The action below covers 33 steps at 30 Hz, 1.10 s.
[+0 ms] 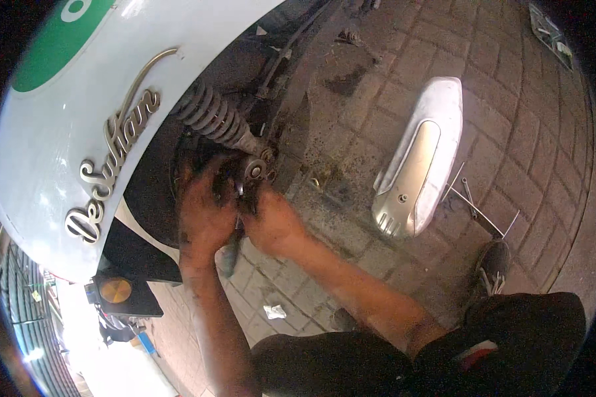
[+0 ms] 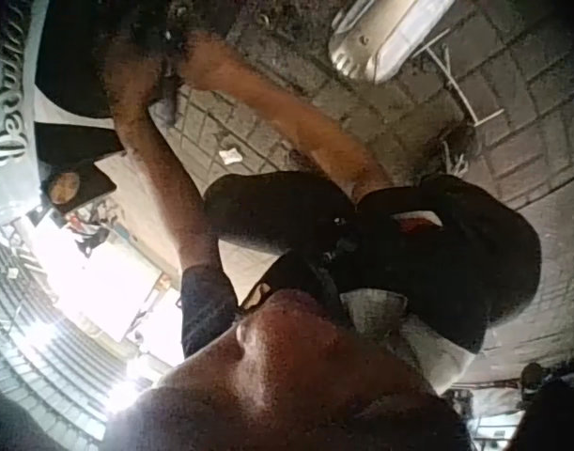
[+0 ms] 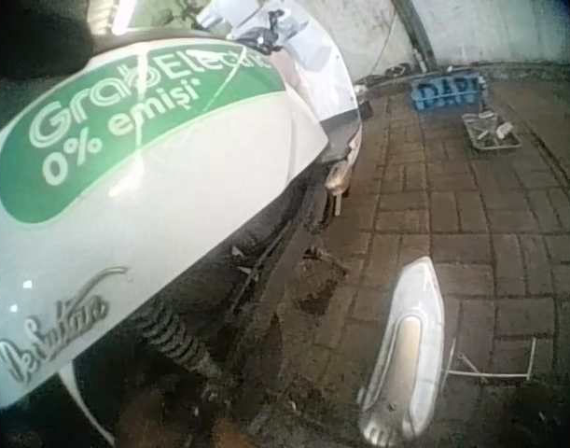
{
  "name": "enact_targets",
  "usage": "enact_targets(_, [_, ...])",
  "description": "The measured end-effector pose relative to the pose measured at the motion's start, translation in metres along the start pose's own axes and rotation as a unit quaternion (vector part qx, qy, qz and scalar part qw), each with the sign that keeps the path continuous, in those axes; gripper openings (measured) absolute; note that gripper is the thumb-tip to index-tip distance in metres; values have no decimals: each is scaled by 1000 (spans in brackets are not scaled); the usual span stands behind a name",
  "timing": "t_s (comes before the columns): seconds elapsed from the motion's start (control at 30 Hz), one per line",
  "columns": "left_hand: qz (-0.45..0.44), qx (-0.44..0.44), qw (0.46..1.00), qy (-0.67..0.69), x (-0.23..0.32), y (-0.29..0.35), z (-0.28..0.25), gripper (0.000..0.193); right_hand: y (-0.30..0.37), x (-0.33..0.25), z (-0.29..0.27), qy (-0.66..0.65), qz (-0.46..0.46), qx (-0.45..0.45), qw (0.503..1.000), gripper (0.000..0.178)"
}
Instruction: The person uses a screwdriver and a socket wrench to work on the rear brake assembly of an electric scooter. The person removes screws from the brake caliper, pulls the assembly off the disc, and then works to reinstall it onto the axle.
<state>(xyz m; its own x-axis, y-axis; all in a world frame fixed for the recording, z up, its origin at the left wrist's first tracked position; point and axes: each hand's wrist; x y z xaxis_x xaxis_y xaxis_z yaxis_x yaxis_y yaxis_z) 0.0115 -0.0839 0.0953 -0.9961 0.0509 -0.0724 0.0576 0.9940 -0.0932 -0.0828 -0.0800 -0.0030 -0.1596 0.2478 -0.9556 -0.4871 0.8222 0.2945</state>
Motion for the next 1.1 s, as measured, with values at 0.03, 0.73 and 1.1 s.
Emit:
enact_targets(0.03, [9,2,1000,-20,-1,2,-1,31,1,1,2,82,24,6,996,55])
enact_targets(0.73, [-58,21,998,-17,-13,11,-1,69,-7,6,-13,-4,-78,18,997,40])
enact_targets(1.1, [-44,17,999,2,-3,5,-5,69,-12,17,-8,5,-118,42,992,46])
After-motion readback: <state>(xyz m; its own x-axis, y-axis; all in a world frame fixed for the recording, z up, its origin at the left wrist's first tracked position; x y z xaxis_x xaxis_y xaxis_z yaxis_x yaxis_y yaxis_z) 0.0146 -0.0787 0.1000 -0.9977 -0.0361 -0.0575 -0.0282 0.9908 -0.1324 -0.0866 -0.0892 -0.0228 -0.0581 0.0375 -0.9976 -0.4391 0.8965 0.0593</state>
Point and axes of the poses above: each hand's wrist, its own y-axis away from the middle knuckle, its own z-axis out of the palm, x = y × z, and after that the axes turned 5 degrees about z, right-handed
